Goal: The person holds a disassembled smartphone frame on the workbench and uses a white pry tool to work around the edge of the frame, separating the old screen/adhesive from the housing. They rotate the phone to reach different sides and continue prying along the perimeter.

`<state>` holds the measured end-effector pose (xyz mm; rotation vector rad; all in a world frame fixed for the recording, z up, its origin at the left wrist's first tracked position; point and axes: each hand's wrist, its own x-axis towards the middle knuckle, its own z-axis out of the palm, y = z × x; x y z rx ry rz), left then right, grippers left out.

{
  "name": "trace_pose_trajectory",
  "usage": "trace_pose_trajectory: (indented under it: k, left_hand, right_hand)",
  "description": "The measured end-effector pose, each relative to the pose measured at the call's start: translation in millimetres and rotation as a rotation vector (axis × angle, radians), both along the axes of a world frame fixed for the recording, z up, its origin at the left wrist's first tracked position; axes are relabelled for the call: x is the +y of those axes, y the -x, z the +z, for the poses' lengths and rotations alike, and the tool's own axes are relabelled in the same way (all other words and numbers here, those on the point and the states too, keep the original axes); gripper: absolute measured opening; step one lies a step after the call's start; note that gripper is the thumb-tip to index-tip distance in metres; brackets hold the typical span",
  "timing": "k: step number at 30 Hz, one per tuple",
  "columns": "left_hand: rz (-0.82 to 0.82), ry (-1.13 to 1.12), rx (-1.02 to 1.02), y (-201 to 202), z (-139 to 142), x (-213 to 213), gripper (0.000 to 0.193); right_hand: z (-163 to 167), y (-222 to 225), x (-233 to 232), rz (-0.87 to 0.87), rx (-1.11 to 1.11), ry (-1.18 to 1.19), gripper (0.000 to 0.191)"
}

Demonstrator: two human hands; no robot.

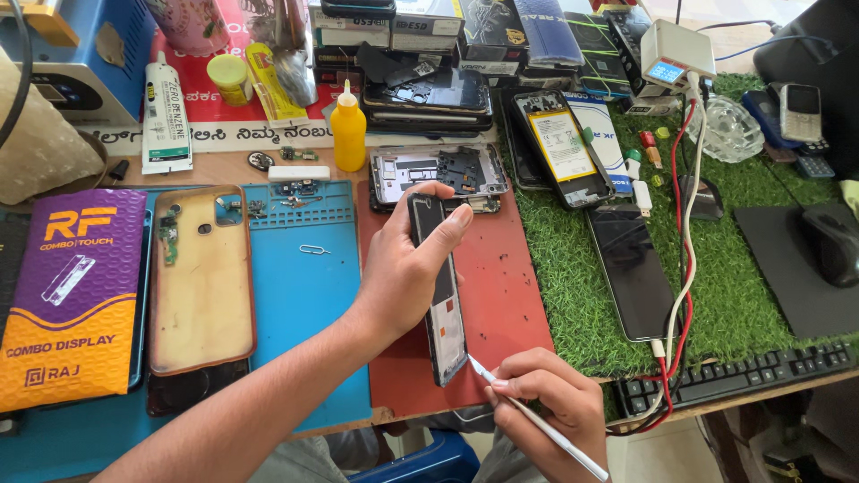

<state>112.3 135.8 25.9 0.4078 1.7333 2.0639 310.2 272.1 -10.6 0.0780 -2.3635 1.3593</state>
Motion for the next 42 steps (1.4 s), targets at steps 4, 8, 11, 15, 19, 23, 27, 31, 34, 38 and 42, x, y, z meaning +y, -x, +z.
trace_pose_trajectory:
  k: [4,8,11,15,19,23,27,31,34,38,42]
  left_hand:
    - [-0.005,0.012,-0.023,-0.4,0.0,-0.3,0.044]
    - [-0.005,0.01,-0.022,-0.1,0.9,-0.5,0.043]
    - [-0.005,0.006,-0.022,-0.3,1.1,-0.5,0.043]
    - [-0.003,0.006,-0.018,-0.5,0.8,-0.2,0.043]
    - [-0.002,0.013,-0.007,-0.8,0.2,-0.7,0.042]
    - [0.001,0.013,0.007,-0.8,0.2,-0.2,0.041]
    - [0.007,0.02,0.025,-0.5,-0.5,-0.2,0.04]
    - [0.006,0.022,0.028,-0.8,-1.7,-0.4,0.04]
    - [0.011,0.029,0.048,-0.6,-2.3,-0.4,0.039]
    - [0.013,0.039,0.055,-0.7,-2.4,-0.3,0.039]
    - [0.013,0.031,0.061,-0.4,-1.9,-0.8,0.039]
  right_hand:
    - [0.6,-0.2,0.7,0.009,-0.003,0.004,0.023]
    - [1.3,-0.2,1.6,0.03,0.001,0.004,0.023]
    - [1.5,-0.2,1.5,0.036,-0.004,0.019,0.023]
    - [2.3,0.0,0.9,0.042,-0.007,0.029,0.024]
    - [3.3,0.1,-1.1,0.028,-0.016,0.025,0.022]
    - [2.6,0.6,-4.8,-0.023,-0.017,-0.015,0.019]
    - [0.6,1.1,-6.8,-0.054,-0.005,-0.009,0.018]
    - [-0.2,1.4,-6.7,-0.073,-0.008,-0.018,0.019]
    - [0.5,1.6,-6.2,-0.087,-0.019,-0.041,0.02]
    - [1.0,2.3,-7.7,-0.087,0.005,-0.034,0.02]
    - [0.2,3.0,-9.8,-0.106,0.02,-0.012,0.017]
